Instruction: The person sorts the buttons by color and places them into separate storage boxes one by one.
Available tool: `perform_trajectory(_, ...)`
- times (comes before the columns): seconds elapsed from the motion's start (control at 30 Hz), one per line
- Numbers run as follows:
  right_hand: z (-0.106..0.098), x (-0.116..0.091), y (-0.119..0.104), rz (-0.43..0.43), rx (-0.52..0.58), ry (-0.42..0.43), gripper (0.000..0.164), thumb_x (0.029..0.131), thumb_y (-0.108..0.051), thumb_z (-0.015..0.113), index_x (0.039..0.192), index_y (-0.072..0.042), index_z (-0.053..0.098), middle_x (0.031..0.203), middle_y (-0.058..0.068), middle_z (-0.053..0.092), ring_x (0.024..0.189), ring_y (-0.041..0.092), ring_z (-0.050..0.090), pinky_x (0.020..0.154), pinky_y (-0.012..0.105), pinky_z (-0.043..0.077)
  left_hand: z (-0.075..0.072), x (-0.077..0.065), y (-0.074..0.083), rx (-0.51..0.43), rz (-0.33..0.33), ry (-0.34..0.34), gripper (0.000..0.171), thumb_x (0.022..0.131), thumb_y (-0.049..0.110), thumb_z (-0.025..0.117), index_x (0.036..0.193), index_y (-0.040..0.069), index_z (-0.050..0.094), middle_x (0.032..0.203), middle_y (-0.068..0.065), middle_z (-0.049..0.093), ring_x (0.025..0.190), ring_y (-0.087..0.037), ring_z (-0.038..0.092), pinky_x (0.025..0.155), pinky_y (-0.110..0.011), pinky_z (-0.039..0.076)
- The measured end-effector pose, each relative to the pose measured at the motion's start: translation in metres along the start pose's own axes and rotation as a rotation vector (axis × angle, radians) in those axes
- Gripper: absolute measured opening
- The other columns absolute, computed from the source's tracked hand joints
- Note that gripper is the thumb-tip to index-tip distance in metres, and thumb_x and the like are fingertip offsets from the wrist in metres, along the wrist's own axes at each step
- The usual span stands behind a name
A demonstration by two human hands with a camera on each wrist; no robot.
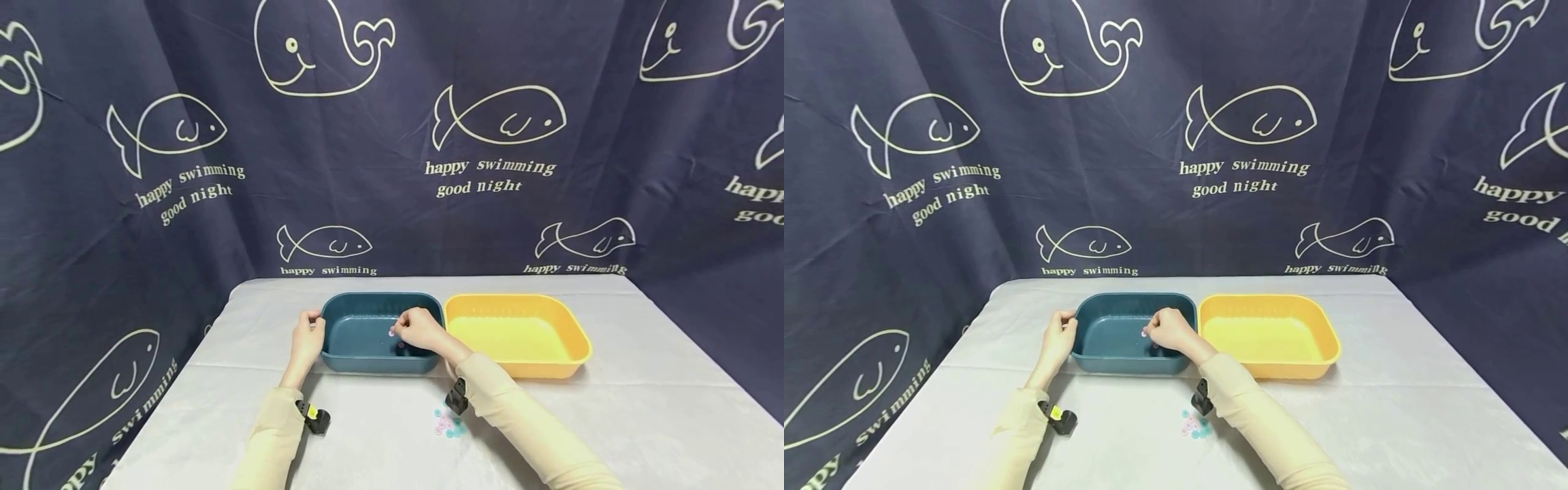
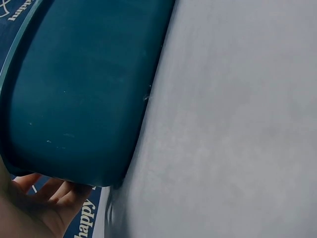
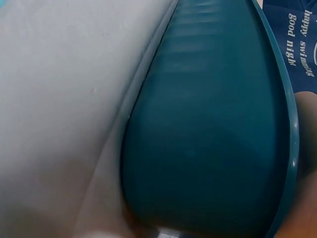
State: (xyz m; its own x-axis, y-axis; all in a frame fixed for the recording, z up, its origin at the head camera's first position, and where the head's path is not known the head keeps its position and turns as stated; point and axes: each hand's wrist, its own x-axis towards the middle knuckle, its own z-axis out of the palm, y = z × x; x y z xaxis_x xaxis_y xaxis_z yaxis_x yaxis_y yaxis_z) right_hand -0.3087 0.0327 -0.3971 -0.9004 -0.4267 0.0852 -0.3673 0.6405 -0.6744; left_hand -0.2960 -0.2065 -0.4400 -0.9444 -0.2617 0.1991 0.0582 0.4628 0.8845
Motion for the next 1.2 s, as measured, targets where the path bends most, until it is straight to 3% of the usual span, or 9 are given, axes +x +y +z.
perform_trajectory(0.23, 0.001, -0.0006, 0.0006, 0.016, -0.008, -0.003, 0.024, 0.092, -0.007, 0.05, 0.077, 0.005, 0.064, 0.085, 0.011, 0.069, 0.055, 0.01, 0.043, 0.053, 0.022, 0.031, 0.0016, 0.0, 0.0005, 0.002, 0.003, 0.002, 0.031, 0.096, 0.012, 0.039, 0.122, -0.003, 0.047, 0.123, -0.026, 0.054, 0.109, -0.039, 0.057, 0.091, -0.049, 0.048)
perform_trajectory(0.43, 0.0013, -0.0002, 0.0007, 0.01, -0.018, 0.015, 0.026, 0.091, -0.007, 0.051, 0.066, -0.002, 0.056, 0.074, 0.008, 0.064, 0.052, 0.01, 0.038, 0.052, 0.021, 0.03, 0.0023, 0.0004, 0.0009, 0.0, 0.0, -0.002, 0.031, 0.096, 0.012, 0.039, 0.122, -0.003, 0.047, 0.123, -0.025, 0.053, 0.109, -0.039, 0.057, 0.091, -0.049, 0.048)
perform_trajectory(0.5, 0.0017, -0.0004, 0.001, 0.012, -0.008, 0.016, 0.026, 0.091, -0.008, 0.052, 0.066, -0.004, 0.055, 0.076, 0.007, 0.065, 0.055, 0.011, 0.046, 0.051, 0.021, 0.03, 0.0022, 0.0002, 0.0009, -0.002, 0.0, -0.004, 0.031, 0.096, 0.012, 0.039, 0.122, -0.003, 0.047, 0.123, -0.025, 0.053, 0.109, -0.039, 0.057, 0.091, -0.049, 0.048)
perform_trajectory(0.6, 0.0025, -0.0006, 0.0019, 0.003, 0.009, 0.017, 0.027, 0.091, -0.008, 0.053, 0.065, -0.004, 0.055, 0.081, 0.009, 0.069, 0.073, 0.016, 0.064, 0.052, 0.021, 0.03, 0.0023, 0.0001, 0.0006, 0.0, -0.002, -0.004, 0.031, 0.096, 0.012, 0.039, 0.122, -0.003, 0.047, 0.123, -0.025, 0.053, 0.109, -0.038, 0.057, 0.091, -0.049, 0.047)
perform_trajectory(0.7, 0.003, -0.0007, 0.0026, 0.002, 0.022, 0.015, 0.028, 0.091, -0.008, 0.054, 0.063, -0.005, 0.052, 0.084, 0.012, 0.07, 0.091, 0.021, 0.068, 0.053, 0.021, 0.03, 0.0025, -0.0001, 0.0, 0.0, -0.001, -0.005, 0.031, 0.096, 0.012, 0.039, 0.122, -0.003, 0.047, 0.123, -0.025, 0.053, 0.11, -0.039, 0.056, 0.092, -0.049, 0.047)
perform_trajectory(0.93, 0.0027, -0.002, 0.0022, 0.002, 0.01, 0.02, 0.02, 0.091, -0.009, 0.055, 0.077, 0.003, 0.064, 0.091, 0.01, 0.071, 0.085, 0.019, 0.067, 0.054, 0.021, 0.035, 0.002, -0.0004, -0.0019, -0.012, -0.006, -0.006, 0.031, 0.096, 0.011, 0.039, 0.122, -0.003, 0.046, 0.123, -0.026, 0.053, 0.111, -0.04, 0.056, 0.093, -0.049, 0.047)
perform_trajectory(1.2, 0.0007, -0.0031, 0.0033, -0.035, -0.005, 0.041, 0.022, 0.09, -0.008, 0.054, 0.073, 0.003, 0.062, 0.09, 0.009, 0.071, 0.091, 0.021, 0.068, 0.052, 0.02, 0.032, 0.0005, 0.0006, -0.0013, -0.001, 0.0, -0.009, 0.031, 0.097, 0.011, 0.037, 0.122, -0.004, 0.045, 0.123, -0.027, 0.052, 0.111, -0.04, 0.055, 0.092, -0.049, 0.047)
